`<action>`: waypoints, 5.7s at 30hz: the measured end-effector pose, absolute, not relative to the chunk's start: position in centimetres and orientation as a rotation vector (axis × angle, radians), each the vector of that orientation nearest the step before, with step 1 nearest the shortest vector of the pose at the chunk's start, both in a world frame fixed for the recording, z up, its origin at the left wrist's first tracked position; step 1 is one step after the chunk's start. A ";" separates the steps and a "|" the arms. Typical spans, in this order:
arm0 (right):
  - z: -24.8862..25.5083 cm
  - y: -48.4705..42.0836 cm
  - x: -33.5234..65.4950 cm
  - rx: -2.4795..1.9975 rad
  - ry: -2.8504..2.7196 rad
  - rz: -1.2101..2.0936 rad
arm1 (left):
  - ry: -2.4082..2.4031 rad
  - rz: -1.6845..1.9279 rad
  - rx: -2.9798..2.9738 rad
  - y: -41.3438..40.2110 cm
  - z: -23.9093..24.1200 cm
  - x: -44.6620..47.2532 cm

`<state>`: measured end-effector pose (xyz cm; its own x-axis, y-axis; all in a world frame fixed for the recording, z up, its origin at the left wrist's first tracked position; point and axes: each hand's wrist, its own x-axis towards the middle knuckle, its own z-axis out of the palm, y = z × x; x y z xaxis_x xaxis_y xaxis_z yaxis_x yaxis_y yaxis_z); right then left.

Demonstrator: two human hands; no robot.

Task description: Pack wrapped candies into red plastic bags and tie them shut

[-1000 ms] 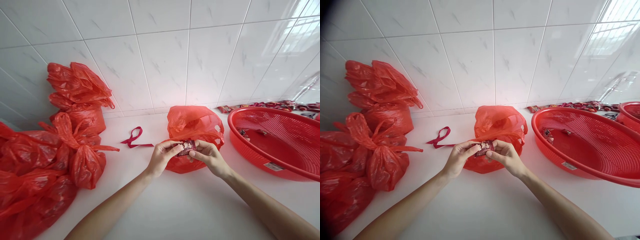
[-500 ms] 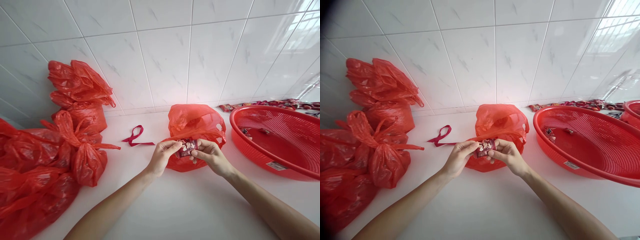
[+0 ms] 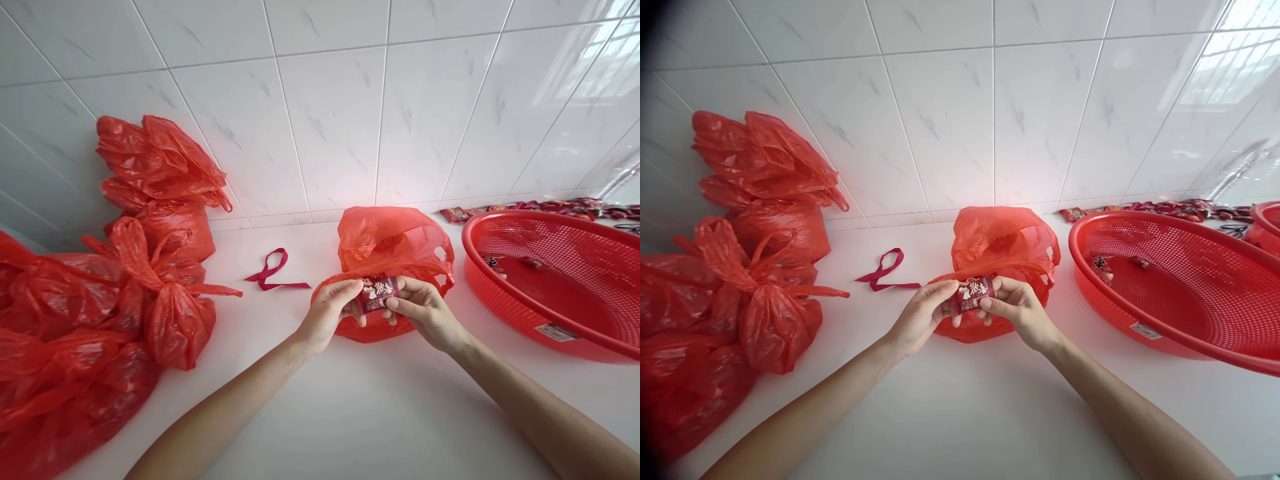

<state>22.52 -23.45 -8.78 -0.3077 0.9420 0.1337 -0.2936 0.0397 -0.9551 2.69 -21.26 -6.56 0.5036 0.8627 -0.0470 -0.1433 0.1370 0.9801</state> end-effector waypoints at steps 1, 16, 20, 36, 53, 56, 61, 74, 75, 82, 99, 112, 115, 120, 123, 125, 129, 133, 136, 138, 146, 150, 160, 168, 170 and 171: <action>-8.7 -23.5 22.5 -0.757 -1.258 1.495 | 0.740 0.819 1.221 -21.3 -6.5 2.7; -8.8 -23.4 22.5 -0.727 -1.254 1.517 | 0.691 0.679 1.165 -21.1 -6.6 2.4; -8.9 -23.3 22.5 -0.748 -1.226 1.478 | 0.717 0.816 1.226 -21.0 -6.7 2.4; -9.1 -23.2 22.4 -0.806 -1.221 1.483 | 0.810 1.029 1.608 -21.4 -7.0 2.3; -9.0 -23.4 22.4 -0.716 -1.196 1.566 | 0.824 0.906 1.299 -21.1 -6.3 2.0; -9.0 -23.4 22.4 -0.712 -1.185 1.572 | 0.823 0.911 1.262 -21.2 -6.3 2.1; -9.0 -23.4 22.4 -0.733 -1.212 1.521 | 0.837 0.930 1.296 -21.3 -6.4 2.2; -8.6 -23.7 22.0 -0.871 -1.271 1.338 | 0.887 0.989 1.340 -21.2 -6.7 2.3; -8.6 -23.8 22.0 -0.873 -1.271 1.338 | 0.887 0.988 1.339 -21.2 -6.7 2.3; -9.1 -23.7 22.2 -0.877 -1.206 1.425 | 0.860 0.978 1.343 -20.9 -6.2 2.0; -9.1 -23.8 21.8 -0.936 -1.336 1.261 | 0.868 0.873 1.413 -20.9 -6.6 2.1; -8.8 -22.9 23.4 -0.993 -1.292 1.179 | 1.079 1.010 1.543 -19.5 -6.2 0.9; -9.1 -22.4 23.8 -1.092 -1.428 1.139 | 1.140 1.050 1.703 -18.9 -6.5 0.3; -10.0 -21.7 24.4 -1.265 -1.579 0.813 | 1.199 0.946 1.964 -18.7 -6.9 -0.1; -9.9 -21.5 25.2 -1.387 -1.757 0.666 | 1.270 0.869 2.161 -18.7 -7.2 -0.1; -9.8 -21.5 25.7 -1.460 -1.934 0.585 | 1.348 0.794 2.282 -18.7 -7.4 -0.2; -9.7 -21.6 26.0 -1.555 -2.181 0.452 | 1.460 0.547 2.339 -18.9 -7.5 -0.4; -9.7 -21.5 26.0 -1.538 -2.110 0.426 | 1.474 0.350 2.297 -19.3 -7.5 -0.6; -9.5 -21.4 26.1 -1.391 -2.026 0.527 | 1.450 0.287 2.272 -19.5 -7.3 -0.6; -9.4 -21.3 26.1 -1.304 -2.036 0.563 | 1.443 0.281 2.259 -19.5 -7.1 -0.6; -9.9 -21.3 26.8 -1.478 -2.194 0.418 | 1.503 0.167 2.208 -19.9 -6.5 -0.8; -10.1 -21.2 27.2 -1.558 -2.270 0.348 | 1.507 0.124 2.213 -20.1 -6.6 -0.8; -9.9 -20.9 26.7 -1.336 -2.083 0.207 | 1.465 0.246 2.224 -20.2 -6.0 -0.5; -10.2 -21.0 26.6 -1.121 -1.958 -0.247 | 1.536 0.374 2.260 -19.9 -5.5 -0.4; -10.0 -21.1 26.6 -0.993 -1.915 -0.416 | 1.565 0.492 2.280 -19.5 -5.4 -0.6; -9.8 -21.2 26.5 -0.936 -1.893 -0.487 | 1.570 0.558 2.289 -19.3 -5.4 -0.8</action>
<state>26.54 -21.16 -9.77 -0.2701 0.4030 0.8744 0.7748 0.6301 -0.0511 -0.82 -19.29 -5.35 0.3238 0.9354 0.1419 0.8151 -0.3519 0.4602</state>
